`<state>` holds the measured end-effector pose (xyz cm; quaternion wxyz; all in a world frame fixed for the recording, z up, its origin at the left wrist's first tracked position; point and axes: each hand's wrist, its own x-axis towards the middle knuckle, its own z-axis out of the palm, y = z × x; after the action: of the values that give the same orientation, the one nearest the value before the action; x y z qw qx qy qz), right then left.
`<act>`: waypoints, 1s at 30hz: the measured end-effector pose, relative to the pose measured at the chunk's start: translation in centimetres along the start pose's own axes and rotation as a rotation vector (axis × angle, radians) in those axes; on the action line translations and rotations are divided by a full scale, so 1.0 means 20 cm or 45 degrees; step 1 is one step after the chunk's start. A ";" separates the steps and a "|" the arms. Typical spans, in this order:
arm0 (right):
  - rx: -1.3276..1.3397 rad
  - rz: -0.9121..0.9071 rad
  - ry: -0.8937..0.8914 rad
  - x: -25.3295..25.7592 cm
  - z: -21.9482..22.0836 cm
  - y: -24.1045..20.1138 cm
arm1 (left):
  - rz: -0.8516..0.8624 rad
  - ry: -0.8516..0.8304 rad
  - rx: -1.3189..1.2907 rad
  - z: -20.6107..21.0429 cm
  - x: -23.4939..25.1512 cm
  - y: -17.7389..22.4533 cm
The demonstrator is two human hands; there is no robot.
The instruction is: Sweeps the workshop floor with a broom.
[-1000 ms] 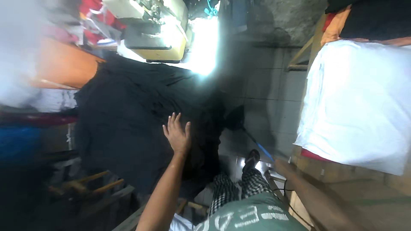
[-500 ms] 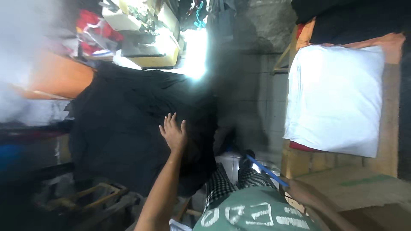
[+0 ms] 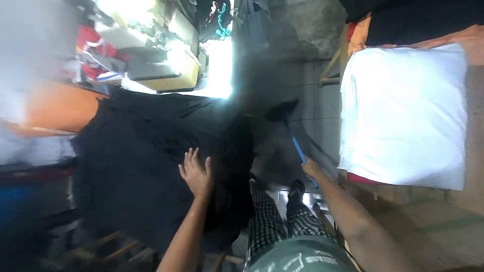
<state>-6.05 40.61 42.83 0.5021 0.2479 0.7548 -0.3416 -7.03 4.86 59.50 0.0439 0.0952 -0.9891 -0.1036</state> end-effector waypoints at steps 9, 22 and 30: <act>-0.632 -0.182 -0.132 -0.19 -0.06 0.17 | 0.003 -0.009 0.024 0.00 -0.01 -0.01; -0.633 -0.063 -0.210 -0.29 -0.02 0.25 | 0.009 -0.005 0.005 0.00 0.00 -0.01; -0.231 -0.014 0.077 -0.44 -0.22 0.36 | -0.006 0.013 -0.001 0.01 0.00 0.00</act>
<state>-0.25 48.28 50.16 0.4975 0.2077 0.7988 -0.2670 -7.07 4.82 59.37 0.0489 0.0982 -0.9886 -0.1035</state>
